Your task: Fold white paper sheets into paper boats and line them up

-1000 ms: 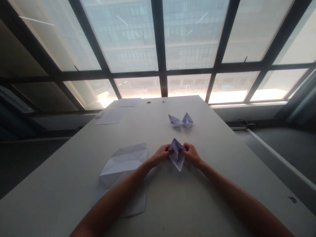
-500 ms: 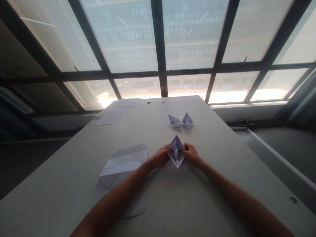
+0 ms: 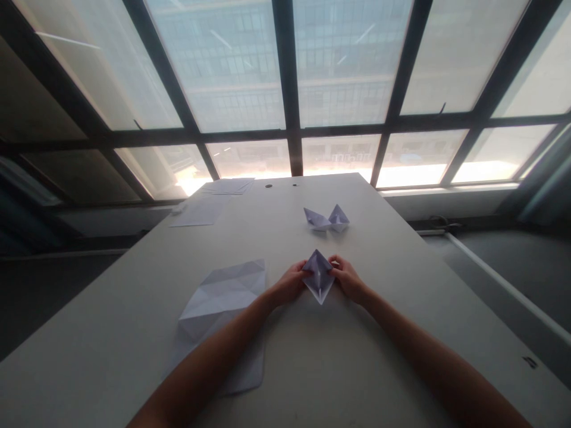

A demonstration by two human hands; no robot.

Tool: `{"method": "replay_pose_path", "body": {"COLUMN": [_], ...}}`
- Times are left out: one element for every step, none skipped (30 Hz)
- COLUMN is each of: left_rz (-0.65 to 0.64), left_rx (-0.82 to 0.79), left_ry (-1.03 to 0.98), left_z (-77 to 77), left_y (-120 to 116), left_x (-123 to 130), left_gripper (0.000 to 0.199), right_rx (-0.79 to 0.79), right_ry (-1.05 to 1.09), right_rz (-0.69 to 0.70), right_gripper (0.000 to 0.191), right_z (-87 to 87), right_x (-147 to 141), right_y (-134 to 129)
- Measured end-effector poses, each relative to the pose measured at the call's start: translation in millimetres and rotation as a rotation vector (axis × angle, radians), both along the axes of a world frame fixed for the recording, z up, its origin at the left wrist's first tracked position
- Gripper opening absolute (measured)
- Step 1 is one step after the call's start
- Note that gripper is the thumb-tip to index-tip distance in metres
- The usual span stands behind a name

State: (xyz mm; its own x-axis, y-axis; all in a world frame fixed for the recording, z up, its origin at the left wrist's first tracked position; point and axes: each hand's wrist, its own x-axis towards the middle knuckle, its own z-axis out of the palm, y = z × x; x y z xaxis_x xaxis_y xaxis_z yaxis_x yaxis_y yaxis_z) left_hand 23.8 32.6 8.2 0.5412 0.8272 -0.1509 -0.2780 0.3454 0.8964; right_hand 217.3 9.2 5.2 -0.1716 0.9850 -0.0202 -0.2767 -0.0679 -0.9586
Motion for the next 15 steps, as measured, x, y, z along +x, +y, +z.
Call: {"method": "replay_pose_path", "body": {"left_rz": [-0.003,-0.008,-0.014,-0.024,-0.035,-0.046,-0.052,-0.053,-0.052,-0.052,-0.052,-0.051,-0.051,-0.051,-0.049], "left_rx": [0.015,0.036,0.063,0.090,0.115,0.134,0.147,0.155,0.161,0.163,0.164,0.161,0.155,0.150,0.148], "left_ry": [0.015,0.031,0.048,0.065,0.082,0.099,0.116,0.131,0.145,0.156,0.160,0.156,0.149,0.141,0.135], "left_z": [-0.2,-0.1,0.3,0.7,1.4,2.0,2.7,3.2,3.7,3.9,3.8,3.5,2.9,2.0,1.0], "left_y": [-0.3,-0.7,-1.3,-2.1,-2.8,-3.6,-4.3,-4.8,-5.1,-5.2,-5.0,-4.5,-3.8,-3.0,-2.2], "left_x": [-0.1,-0.3,-0.5,-0.7,-1.0,-1.3,-1.5,-1.8,-2.0,-2.3,-2.5,-2.8,-3.1,-3.5,-3.8], "left_gripper": [0.040,0.040,0.039,0.039,0.039,0.040,0.041,0.042,0.044,0.044,0.044,0.043,0.043,0.042,0.042], "right_rx": [-0.010,-0.018,-0.019,-0.013,-0.001,0.013,0.025,0.032,0.033,0.030,0.024,0.018,0.014,0.013,0.017], "right_ry": [0.024,0.042,0.053,0.054,0.045,0.032,0.018,0.006,-0.002,-0.004,-0.002,0.001,0.002,-0.003,-0.023], "right_rz": [0.023,0.057,0.101,0.147,0.189,0.223,0.246,0.257,0.259,0.255,0.246,0.236,0.225,0.213,0.199], "right_gripper": [0.029,0.030,0.032,0.034,0.037,0.041,0.045,0.048,0.051,0.053,0.054,0.055,0.055,0.054,0.054], "right_z": [1.0,2.2,3.4,4.6,5.5,6.0,6.1,5.9,5.5,5.0,4.6,4.6,4.8,5.4,6.1], "right_x": [0.4,0.9,1.5,2.2,2.9,3.7,4.4,5.0,5.5,5.8,6.1,6.3,6.3,6.3,6.2], "right_y": [-0.4,-1.0,-1.9,-2.9,-3.9,-4.9,-5.8,-6.4,-6.8,-6.9,-6.9,-6.7,-6.6,-6.5,-6.4]}}
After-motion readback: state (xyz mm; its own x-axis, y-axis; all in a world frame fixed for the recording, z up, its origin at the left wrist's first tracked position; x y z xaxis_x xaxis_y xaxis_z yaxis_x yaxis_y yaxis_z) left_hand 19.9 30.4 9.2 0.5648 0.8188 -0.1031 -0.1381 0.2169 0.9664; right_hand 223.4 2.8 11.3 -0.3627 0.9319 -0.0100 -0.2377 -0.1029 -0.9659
